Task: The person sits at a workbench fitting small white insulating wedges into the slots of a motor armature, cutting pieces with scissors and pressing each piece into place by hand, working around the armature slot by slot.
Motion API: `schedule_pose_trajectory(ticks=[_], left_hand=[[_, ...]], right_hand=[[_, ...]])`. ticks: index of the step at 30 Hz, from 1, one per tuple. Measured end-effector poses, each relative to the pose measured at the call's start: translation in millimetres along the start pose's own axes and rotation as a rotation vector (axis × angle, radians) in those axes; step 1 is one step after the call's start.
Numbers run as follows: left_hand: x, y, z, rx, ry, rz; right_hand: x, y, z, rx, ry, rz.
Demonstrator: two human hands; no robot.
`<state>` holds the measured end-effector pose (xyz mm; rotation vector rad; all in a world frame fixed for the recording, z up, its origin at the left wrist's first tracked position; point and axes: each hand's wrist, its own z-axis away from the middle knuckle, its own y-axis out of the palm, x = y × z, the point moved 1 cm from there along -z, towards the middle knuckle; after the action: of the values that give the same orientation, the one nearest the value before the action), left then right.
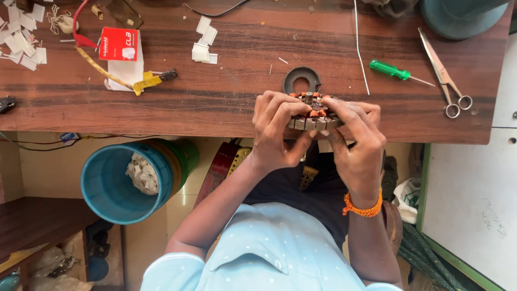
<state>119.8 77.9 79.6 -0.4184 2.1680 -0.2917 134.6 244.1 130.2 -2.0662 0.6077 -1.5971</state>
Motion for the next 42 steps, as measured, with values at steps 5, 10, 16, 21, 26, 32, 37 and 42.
schedule_pose_trajectory(ticks=[5,10,16,21,26,32,37,42], left_hand=[[-3.5,1.9,-1.5,0.003,-0.028,-0.018],[2.2,-4.6,-5.7,0.075,-0.015,0.004],[5.2,-13.6,-8.7,0.159,0.003,0.097],[-1.0,-2.8,-0.6,0.047,0.053,-0.019],[-4.8,-1.0,-2.5,0.063,0.046,-0.078],[-9.5,3.6,-6.0,0.052,0.036,-0.155],[3.7,-2.3,-18.4,0.117,0.050,-0.124],[23.8,-17.8,-26.6,0.261,-0.022,0.184]], right_hand=[[-0.2,5.8,3.0,-0.048,-0.064,0.023],[-11.7,7.1,4.3,-0.069,-0.061,-0.048],[-28.2,19.7,-0.2,-0.107,-0.019,-0.336],[-38.0,14.7,5.6,-0.063,-0.131,-0.177],[-38.6,10.4,6.1,-0.065,-0.106,-0.146],[-35.0,9.1,-0.1,-0.070,-0.069,-0.140],[-31.3,8.5,-8.5,-0.063,-0.029,-0.179],[-39.8,6.0,-21.8,-0.033,-0.035,-0.233]])
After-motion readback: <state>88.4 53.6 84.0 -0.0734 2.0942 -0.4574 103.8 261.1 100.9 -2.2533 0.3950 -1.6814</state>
